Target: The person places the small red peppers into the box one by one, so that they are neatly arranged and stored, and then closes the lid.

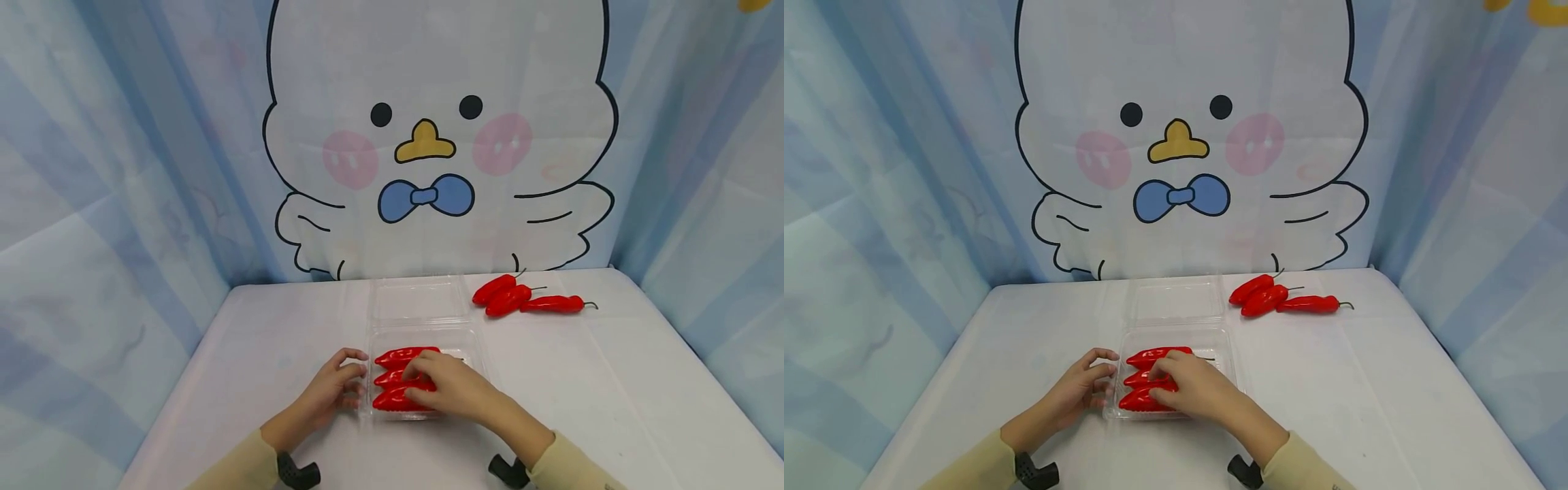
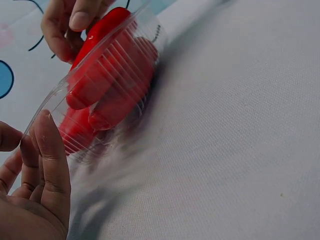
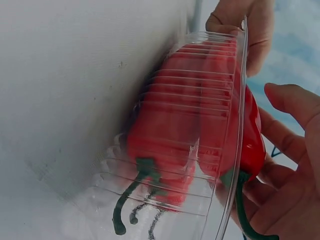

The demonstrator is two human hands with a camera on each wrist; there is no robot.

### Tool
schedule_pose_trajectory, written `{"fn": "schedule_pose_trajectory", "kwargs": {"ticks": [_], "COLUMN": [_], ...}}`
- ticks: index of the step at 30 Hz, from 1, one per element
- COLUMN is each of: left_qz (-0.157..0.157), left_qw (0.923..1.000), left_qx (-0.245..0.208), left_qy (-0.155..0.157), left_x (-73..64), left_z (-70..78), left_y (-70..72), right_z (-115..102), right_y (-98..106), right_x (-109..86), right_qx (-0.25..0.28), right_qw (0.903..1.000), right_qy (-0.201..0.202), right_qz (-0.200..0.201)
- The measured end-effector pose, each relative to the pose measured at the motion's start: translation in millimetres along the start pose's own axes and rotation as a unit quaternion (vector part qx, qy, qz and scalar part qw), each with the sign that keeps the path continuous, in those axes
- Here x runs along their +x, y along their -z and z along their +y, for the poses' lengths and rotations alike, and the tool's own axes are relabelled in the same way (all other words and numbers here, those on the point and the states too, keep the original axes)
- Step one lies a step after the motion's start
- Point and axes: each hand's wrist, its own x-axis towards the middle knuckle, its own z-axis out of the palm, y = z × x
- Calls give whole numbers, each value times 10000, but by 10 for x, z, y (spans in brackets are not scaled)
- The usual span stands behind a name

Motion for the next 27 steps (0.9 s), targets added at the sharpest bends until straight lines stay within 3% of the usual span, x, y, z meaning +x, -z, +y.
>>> {"fn": "schedule_pose_trajectory", "kwargs": {"ticks": [12, 20, 27], "left_qz": [-54, -45, -13], "left_qw": [10000, 10000, 10000], "left_qx": [-34, -18, -14], "left_qy": [-6, -16, -1], "left_x": [6, 8, 0], "left_z": [1, -1, 0], "left_y": [13, -4, -7], "right_z": [59, 118, 214], "right_y": [36, 122, 222], "right_x": [5, -1, -29], "right_qx": [-274, -388, -605], "right_qw": [9995, 9989, 9973], "right_qy": [69, -142, -21], "right_qz": [139, 207, 422]}}
